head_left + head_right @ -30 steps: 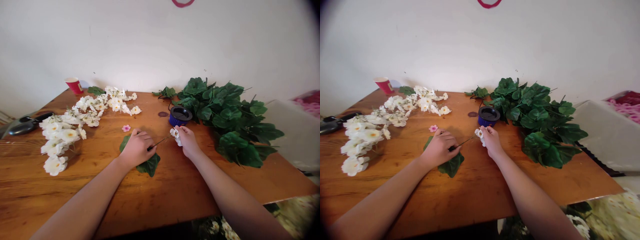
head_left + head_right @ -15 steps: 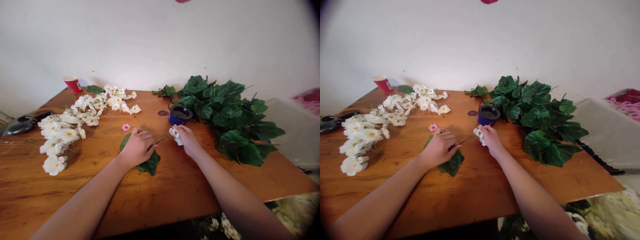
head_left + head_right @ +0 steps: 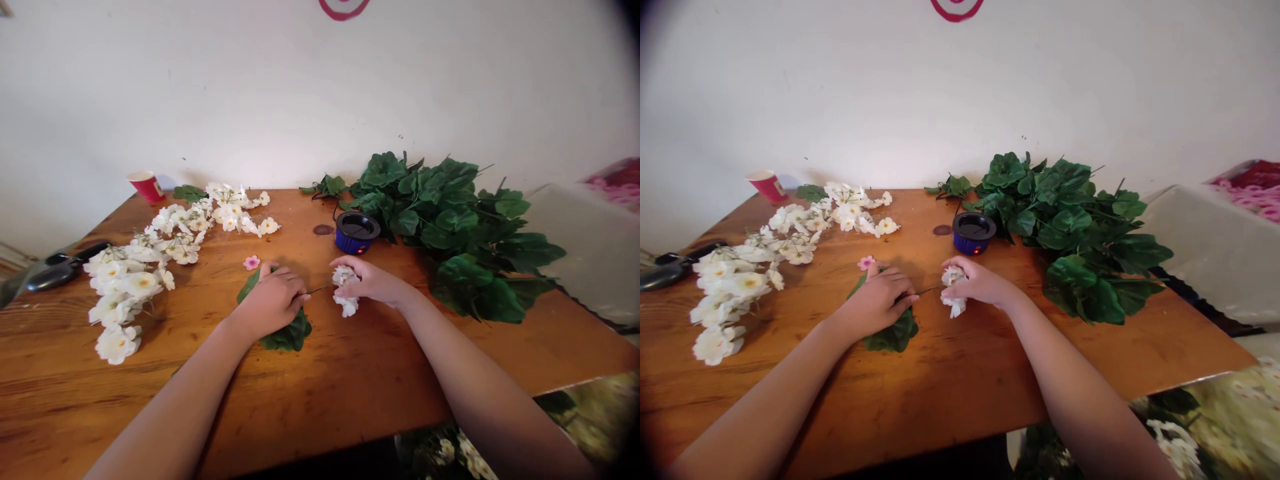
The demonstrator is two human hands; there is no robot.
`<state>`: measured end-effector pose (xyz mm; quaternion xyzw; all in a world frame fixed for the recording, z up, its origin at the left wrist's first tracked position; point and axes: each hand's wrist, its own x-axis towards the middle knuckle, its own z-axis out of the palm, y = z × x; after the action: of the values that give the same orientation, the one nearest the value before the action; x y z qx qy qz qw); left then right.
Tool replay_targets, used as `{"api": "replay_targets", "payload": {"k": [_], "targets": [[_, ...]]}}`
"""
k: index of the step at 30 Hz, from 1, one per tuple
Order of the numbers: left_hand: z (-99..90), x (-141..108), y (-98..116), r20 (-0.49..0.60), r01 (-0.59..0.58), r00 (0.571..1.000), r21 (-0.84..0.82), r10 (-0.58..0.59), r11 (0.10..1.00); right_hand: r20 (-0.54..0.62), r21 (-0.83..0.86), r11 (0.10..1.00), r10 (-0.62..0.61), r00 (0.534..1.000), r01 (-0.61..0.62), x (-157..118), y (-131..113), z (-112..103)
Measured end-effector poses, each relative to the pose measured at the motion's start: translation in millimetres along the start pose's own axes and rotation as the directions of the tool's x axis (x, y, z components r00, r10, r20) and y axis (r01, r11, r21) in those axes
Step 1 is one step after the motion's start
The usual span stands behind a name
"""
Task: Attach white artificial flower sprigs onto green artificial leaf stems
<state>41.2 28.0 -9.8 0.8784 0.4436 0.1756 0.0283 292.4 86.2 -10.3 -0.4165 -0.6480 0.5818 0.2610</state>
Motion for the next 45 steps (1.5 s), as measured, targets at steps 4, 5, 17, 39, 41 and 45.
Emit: {"api": "replay_targets", "payload": {"k": [4,5,17,39,41,45], "targets": [[4.3,1,1,-0.019,0.002,1.000,-0.015,-0.002,1.000,0.061,-0.178,0.984,-0.018,0.998,0.029,5,4,4],[5.9,1,0,-0.022,0.005,1.000,-0.021,-0.005,1.000,0.056,-0.201,0.979,-0.029,0.998,0.039,6,5,6],[16.6,3,-5,-0.023,0.079,0.996,-0.109,-0.082,0.991,0.030,-0.173,0.985,-0.018,0.999,0.023,9,11,18],[-5.6,-6,6,-0.025,0.074,0.997,0.071,-0.072,0.995,-0.215,-0.817,0.546,-0.587,0.780,0.186,3,-31,48],[-7.0,-8,6,-0.048,0.077,0.996,0.097,-0.073,0.992,-0.050,-0.860,0.426,-0.618,0.785,0.280,26,-50,66],[-7.7,-12,5,-0.076,0.090,0.994,0.127,-0.080,0.988,0.165,-0.800,0.492,-0.370,0.914,0.343,98,-87,95]]}}
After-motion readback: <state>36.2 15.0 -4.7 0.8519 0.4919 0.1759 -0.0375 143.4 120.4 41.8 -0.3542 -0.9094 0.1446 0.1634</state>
